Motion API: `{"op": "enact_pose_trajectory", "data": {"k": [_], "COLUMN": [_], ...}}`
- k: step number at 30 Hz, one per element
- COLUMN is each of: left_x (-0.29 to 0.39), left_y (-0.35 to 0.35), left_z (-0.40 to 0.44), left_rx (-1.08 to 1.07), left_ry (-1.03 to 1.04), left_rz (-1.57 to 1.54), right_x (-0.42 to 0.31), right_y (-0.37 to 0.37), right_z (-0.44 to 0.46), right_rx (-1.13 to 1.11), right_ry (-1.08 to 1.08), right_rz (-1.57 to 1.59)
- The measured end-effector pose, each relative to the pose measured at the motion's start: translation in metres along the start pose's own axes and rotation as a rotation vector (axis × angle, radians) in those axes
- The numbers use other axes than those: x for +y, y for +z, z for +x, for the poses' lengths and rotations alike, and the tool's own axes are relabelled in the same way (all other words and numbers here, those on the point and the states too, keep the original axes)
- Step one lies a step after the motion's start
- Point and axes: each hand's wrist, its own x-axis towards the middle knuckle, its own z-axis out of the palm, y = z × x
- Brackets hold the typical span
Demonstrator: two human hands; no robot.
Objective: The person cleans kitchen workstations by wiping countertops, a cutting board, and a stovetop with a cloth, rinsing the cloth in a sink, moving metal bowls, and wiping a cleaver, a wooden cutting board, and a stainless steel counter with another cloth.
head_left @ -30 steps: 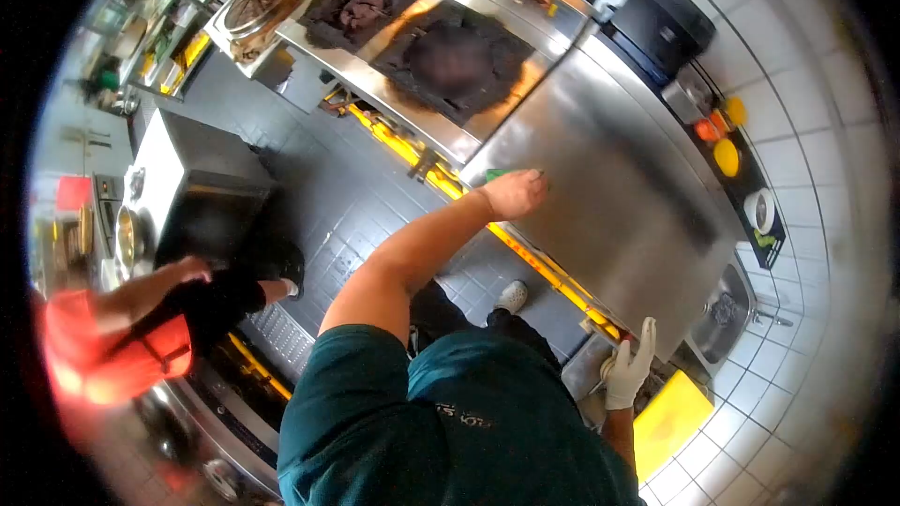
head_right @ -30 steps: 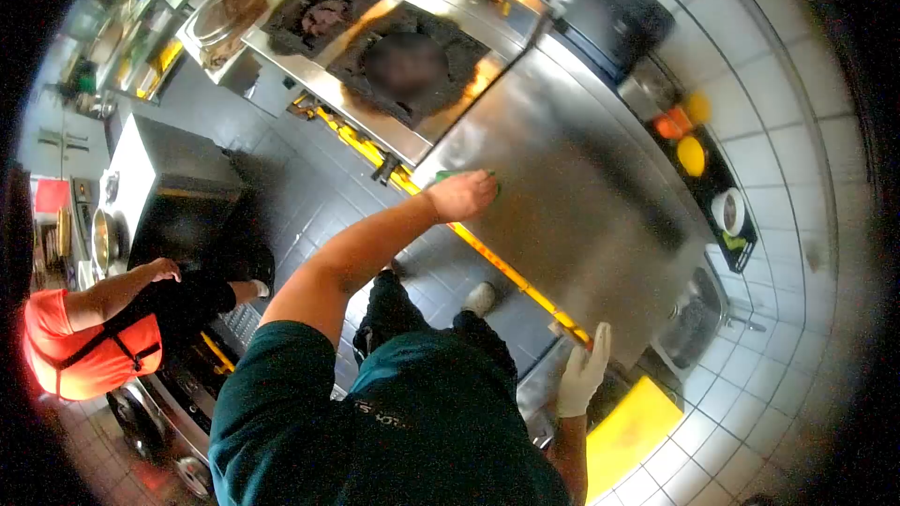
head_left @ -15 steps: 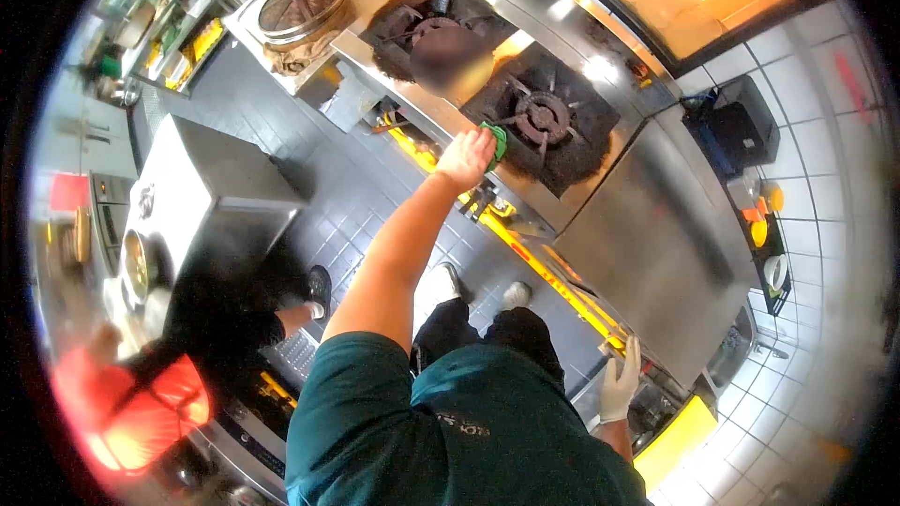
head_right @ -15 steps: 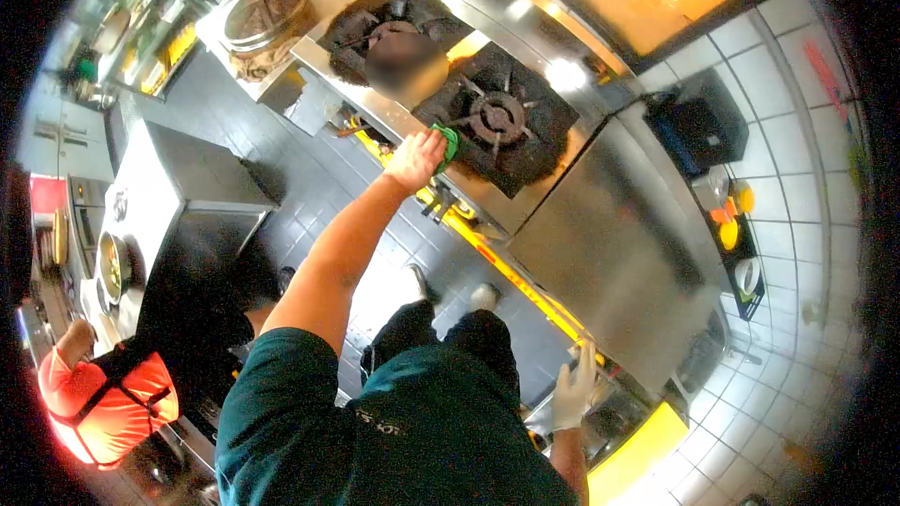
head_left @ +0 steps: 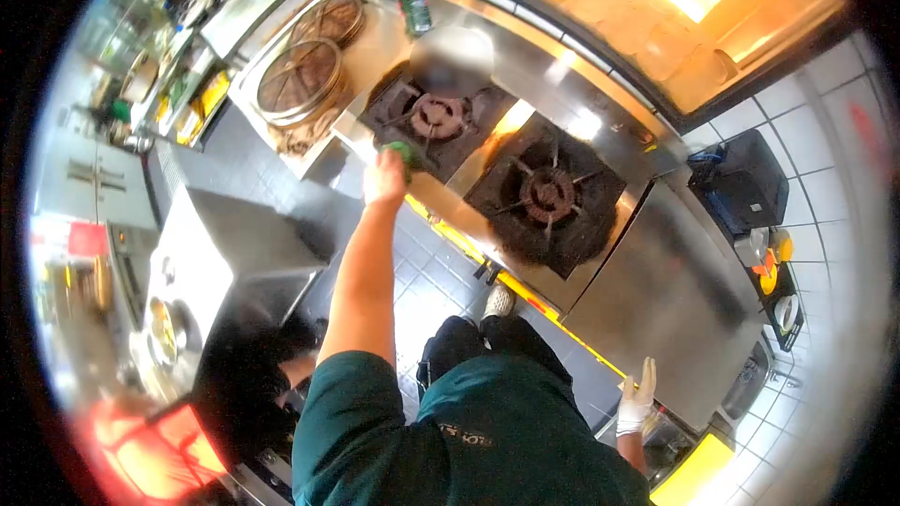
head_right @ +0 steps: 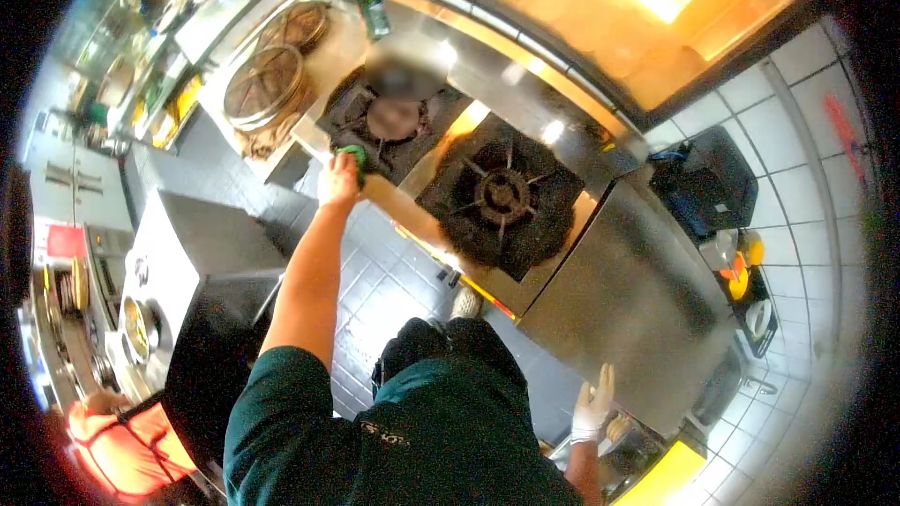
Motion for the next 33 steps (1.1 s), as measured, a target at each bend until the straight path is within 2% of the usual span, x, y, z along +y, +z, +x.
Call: {"op": "enact_pose_trajectory", "data": {"k": [2,5,7,9,11,13,15,18,19,20,21,22,23,24,25,26,27,29,31,32,33], "left_x": [-0.027,-0.065,-0.100,-0.136,-0.157,-0.190,-0.208,-0.220,-0.216,-0.228,-0.221,-0.206,-0.162,-0.132,-0.096,-0.082,-0.066,-0.033,0.035,0.070,0.096], "left_y": [0.025,0.042,0.059,0.077,0.081,0.086,0.088,0.071,0.064,0.076,0.069,0.067,0.029,0.021,0.000,0.021,0.042,0.119,0.114,0.105,0.100], "left_z": [0.013,0.031,0.050,0.070,0.090,0.117,0.149,0.193,0.213,0.238,0.263,0.285,0.305,0.329,0.345,0.372,0.395,0.429,0.412,0.399,0.392], "left_rx": [0.183,0.317,0.377,0.362,0.284,0.146,0.132,-0.053,-0.083,-0.035,0.015,0.096,0.168,0.253,0.218,0.247,0.020,-0.153,-0.088,-0.051,-0.088], "left_ry": [-0.056,-0.117,-0.127,-0.171,-0.299,-0.254,-0.290,-0.280,-0.347,-0.209,-0.062,-0.077,-0.092,-0.228,-0.255,-0.208,-0.236,-0.066,-0.071,-0.076,-0.059], "left_rz": [0.004,-0.013,-0.064,-0.169,-0.205,-0.021,-0.182,-0.050,-0.063,0.076,0.209,0.076,-0.063,-0.421,-0.437,-0.538,-0.621,-0.298,-0.045,0.081,0.029], "right_x": [-0.047,-0.039,-0.043,-0.040,-0.055,-0.071,-0.091,-0.132,-0.144,-0.155,-0.172,-0.188,-0.201,-0.200,-0.201,-0.200,-0.198,-0.193,-0.193,-0.195,-0.200], "right_y": [-0.013,-0.013,-0.009,0.000,0.015,0.036,0.061,0.103,0.113,0.119,0.123,0.127,0.128,0.131,0.134,0.137,0.140,0.146,0.150,0.153,0.158], "right_z": [0.018,0.029,0.028,0.025,0.022,0.011,0.009,-0.008,-0.013,-0.018,-0.020,-0.023,-0.033,-0.046,-0.060,-0.069,-0.081,-0.105,-0.134,-0.149,-0.163], "right_rx": [-0.019,0.047,0.098,0.122,0.124,0.130,0.127,0.125,0.115,0.101,0.084,0.069,0.054,0.068,0.088,0.113,0.135,0.156,0.190,0.202,0.285], "right_ry": [0.006,-0.035,0.037,0.110,0.166,0.201,0.184,0.270,0.287,0.239,0.294,0.354,0.418,0.436,0.455,0.465,0.474,0.528,0.580,0.686,0.736], "right_rz": [-0.072,-0.187,-0.160,-0.156,-0.141,-0.132,-0.128,-0.047,-0.038,-0.031,-0.056,-0.082,-0.111,-0.127,-0.125,-0.123,-0.122,-0.160,-0.168,-0.123,-0.054]}}
